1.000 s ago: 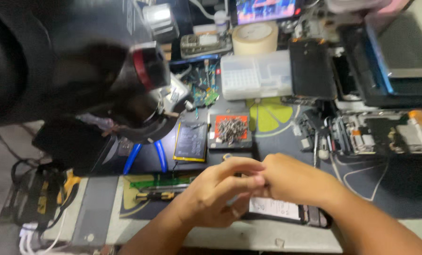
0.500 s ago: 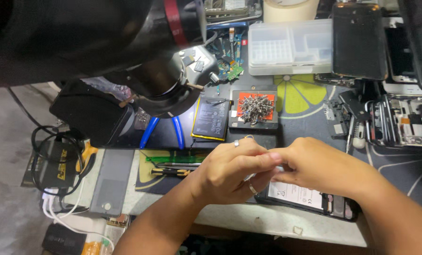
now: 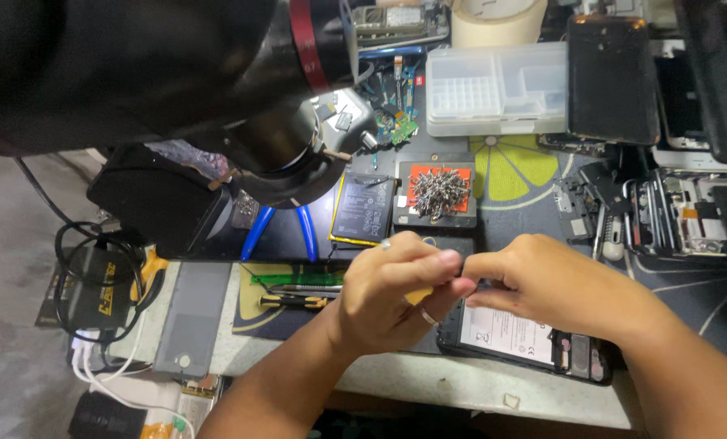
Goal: The person works on a disassembled smartphone, using a screwdriver to remove screws and a prying tool to separate internal components. They handle the battery and other parts while organizing tools and parts on the workbench.
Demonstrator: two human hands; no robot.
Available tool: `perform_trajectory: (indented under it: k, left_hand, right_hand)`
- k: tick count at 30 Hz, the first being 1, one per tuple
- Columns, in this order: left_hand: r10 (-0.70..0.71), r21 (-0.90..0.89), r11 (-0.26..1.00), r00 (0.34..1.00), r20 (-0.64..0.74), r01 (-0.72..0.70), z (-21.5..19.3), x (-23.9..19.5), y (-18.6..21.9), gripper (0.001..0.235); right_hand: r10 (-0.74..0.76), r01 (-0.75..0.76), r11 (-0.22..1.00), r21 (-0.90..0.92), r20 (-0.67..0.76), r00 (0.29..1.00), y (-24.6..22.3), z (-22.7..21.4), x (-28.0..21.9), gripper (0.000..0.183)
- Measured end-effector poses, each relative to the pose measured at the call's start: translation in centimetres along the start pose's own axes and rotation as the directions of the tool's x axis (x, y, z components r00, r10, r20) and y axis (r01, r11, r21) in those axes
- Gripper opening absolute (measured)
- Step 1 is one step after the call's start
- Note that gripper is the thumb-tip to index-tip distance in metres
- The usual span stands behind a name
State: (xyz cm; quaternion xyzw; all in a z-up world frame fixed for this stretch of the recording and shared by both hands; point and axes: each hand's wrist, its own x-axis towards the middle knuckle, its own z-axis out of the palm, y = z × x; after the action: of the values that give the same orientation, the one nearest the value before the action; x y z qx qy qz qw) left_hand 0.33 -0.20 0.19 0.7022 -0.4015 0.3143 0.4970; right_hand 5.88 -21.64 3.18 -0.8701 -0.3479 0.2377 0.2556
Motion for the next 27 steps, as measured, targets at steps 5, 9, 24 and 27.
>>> perform_trajectory:
  k: [5,9,24,27]
  left_hand:
    - [-0.045,0.074,0.996,0.997,-0.066,0.050,0.5,-0.2,-0.1,0.047]
    - [-0.062,0.065,0.996,0.995,-0.083,0.067,0.9,-0.4,-0.4,0.048]
    - [-0.008,0.100,0.995,0.993,-0.118,0.020,2.3,-0.1,-0.7,0.054]
    - [0.022,0.121,0.993,0.996,-0.086,-0.012,2.4,-0.7,-0.8,0.053]
  right_hand:
    - [0.272,-0.269,0.962,-0.044,0.092,0.958,-0.5,-1.1,-0.5,0.028]
    - [0.012,-0.010,0.999,0.039,-0.060,0.998,-1.1,-1.0,-0.3,0.035]
    - [-0.114,-0.373,0.841,-0.392,-0.802,0.586,6.1,-3.5,-15.0,0.033]
    - [-0.006,-0.423,0.857,-0.294,-0.827,0.562,7.3,-2.7,-15.7,0.022]
